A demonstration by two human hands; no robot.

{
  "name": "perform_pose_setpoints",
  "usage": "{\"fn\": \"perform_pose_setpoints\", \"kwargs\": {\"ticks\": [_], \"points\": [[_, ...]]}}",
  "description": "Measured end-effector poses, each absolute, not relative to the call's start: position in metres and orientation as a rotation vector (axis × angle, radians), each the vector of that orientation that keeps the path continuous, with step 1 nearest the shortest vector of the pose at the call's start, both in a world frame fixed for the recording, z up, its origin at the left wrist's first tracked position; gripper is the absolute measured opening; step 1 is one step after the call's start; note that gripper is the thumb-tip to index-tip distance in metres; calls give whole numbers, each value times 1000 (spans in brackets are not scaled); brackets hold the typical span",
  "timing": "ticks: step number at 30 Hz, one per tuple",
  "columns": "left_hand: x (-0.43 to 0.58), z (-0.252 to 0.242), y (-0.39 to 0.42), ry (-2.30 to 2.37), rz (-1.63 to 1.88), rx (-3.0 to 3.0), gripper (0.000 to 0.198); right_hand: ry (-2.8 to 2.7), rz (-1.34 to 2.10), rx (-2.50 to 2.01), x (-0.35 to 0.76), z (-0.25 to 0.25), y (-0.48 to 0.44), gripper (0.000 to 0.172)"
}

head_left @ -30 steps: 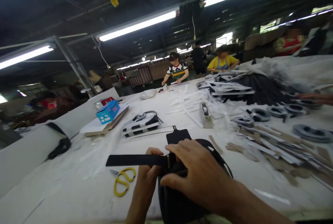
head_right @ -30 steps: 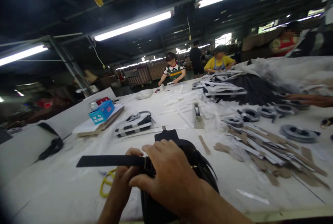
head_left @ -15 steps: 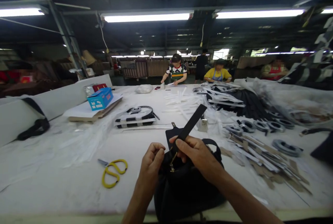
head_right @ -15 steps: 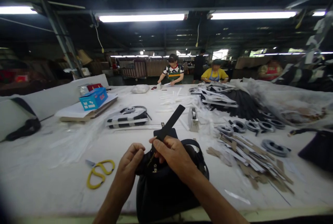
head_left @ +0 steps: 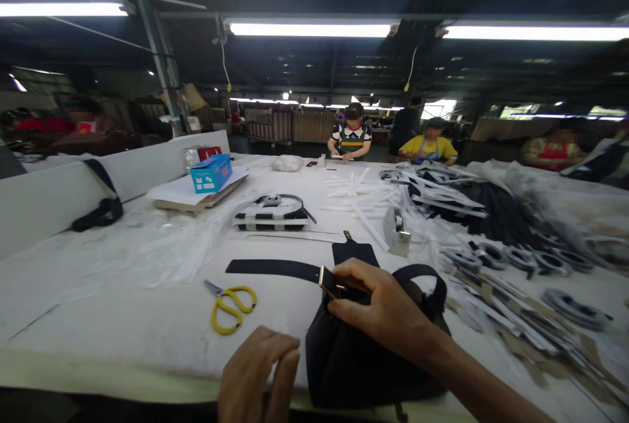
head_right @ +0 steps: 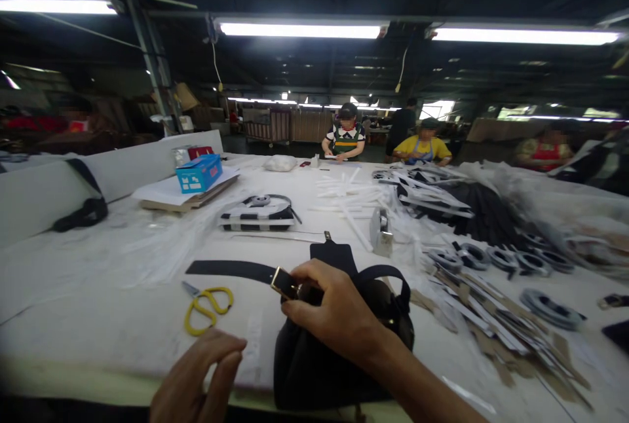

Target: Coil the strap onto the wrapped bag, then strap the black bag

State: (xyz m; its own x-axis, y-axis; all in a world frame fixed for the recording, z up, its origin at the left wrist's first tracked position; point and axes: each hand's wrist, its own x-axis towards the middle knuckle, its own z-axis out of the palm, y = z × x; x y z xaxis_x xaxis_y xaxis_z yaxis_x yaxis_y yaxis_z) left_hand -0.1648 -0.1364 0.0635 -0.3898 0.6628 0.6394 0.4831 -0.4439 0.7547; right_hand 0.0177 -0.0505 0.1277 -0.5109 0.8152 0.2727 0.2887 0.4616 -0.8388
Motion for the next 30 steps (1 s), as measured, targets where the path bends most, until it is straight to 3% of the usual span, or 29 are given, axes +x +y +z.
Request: {"fn": "perform_pose_setpoints", "kwargs": {"ticks": [3, 5, 8, 11, 18, 24, 26, 28, 30], "points": [[-176, 80, -144, 1595, 2202, 1687, 22, -2003, 1119, -842, 12, 127, -56, 33], [-185, 91, -134, 1580, 2009, 1729, 28, -2024, 1120, -807, 9, 128, -61, 37], [-196, 95, -117, 1459, 1568, 1680, 26, -2061, 1066, -793, 9, 131, -65, 35], [-197, 87, -108, 1261, 1349, 1523, 27, -2070, 1054, -836, 12, 137, -66, 32], [-172, 78, -103, 943, 1286, 1299, 35, -2128, 975, -888, 11, 138, -65, 24], [-168, 86, -107, 938, 1356, 1272, 26, -2107, 1113, -900, 15, 144, -65, 18], [-167, 89, -110, 985, 1283, 1376, 40, -2131, 1136, -922, 16, 148, -68, 12], [-162, 92, -110, 1072, 1224, 1471, 54, -2206, 962, -1024, 16, 150, -72, 7], [-155, 91, -108, 1163, 1242, 1501, 46, -2301, 657, -1135, 13, 148, -75, 9]]}}
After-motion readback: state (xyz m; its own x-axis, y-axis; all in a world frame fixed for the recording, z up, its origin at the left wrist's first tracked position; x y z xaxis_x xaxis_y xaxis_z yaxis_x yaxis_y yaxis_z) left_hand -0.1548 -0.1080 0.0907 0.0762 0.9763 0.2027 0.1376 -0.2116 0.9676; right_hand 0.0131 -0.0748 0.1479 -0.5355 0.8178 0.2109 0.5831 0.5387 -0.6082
